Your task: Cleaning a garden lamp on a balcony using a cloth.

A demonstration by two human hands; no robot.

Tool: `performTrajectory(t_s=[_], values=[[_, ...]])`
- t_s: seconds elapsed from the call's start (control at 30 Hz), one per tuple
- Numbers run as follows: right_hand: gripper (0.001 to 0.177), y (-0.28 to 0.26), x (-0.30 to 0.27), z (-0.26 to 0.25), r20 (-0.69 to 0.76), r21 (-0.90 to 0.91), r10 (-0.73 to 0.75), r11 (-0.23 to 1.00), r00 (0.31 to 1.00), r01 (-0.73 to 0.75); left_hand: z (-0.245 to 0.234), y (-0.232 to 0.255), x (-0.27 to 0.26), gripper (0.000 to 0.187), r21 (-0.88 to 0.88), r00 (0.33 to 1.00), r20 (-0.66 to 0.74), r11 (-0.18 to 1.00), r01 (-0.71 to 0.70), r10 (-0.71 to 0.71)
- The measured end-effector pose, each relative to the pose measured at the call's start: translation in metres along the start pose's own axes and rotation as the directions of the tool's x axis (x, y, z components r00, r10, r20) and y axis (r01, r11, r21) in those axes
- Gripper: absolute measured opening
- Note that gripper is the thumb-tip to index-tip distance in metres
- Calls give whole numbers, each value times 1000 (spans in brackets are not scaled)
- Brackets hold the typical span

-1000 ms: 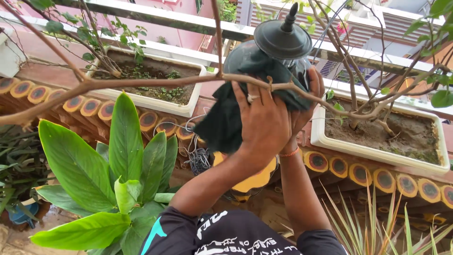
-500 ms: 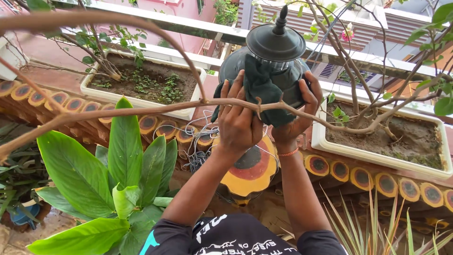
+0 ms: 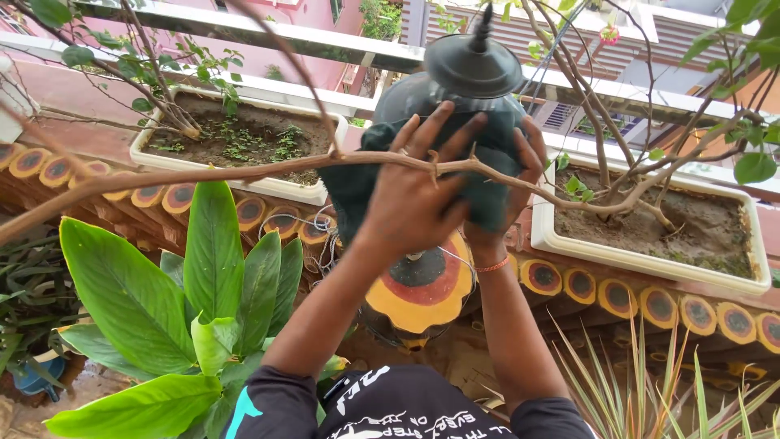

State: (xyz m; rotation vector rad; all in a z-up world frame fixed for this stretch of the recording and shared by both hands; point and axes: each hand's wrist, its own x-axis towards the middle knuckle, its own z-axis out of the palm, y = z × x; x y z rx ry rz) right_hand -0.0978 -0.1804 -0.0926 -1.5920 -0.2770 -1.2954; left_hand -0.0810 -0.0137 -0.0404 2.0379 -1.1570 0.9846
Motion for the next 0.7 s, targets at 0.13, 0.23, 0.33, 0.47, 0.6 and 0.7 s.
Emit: performTrajectory(t_s=[0.13, 0.23, 0.33, 0.47, 0.6, 0.7], values=[[65, -6, 5, 4, 18, -154, 39, 987, 999, -36, 3, 20, 4, 43, 6, 999, -28, 1000, 23, -23], [62, -1, -2, -5, 20, -97, 61, 994, 998, -59, 3, 8, -16, 46, -216, 959, -208, 965, 146, -192], [60, 5, 1, -3, 9, 45, 33, 998, 999, -33, -8, -11, -8, 49, -565, 847, -339, 809, 166, -410], [59, 7, -6, 3, -56, -26, 24, 999, 998, -25, 4, -23, 0, 45, -496, 908, -162, 827, 265, -387], [54, 13, -3, 3, -34, -40, 4, 999, 999, -5, 32, -75, 27, 43, -155, 962, -3, 951, 268, -271], [53, 13, -3, 1, -1, 84, 145, 986, 989, -144, 87, -151, 40, 36, -213, 720, 490, 733, 646, -492]])
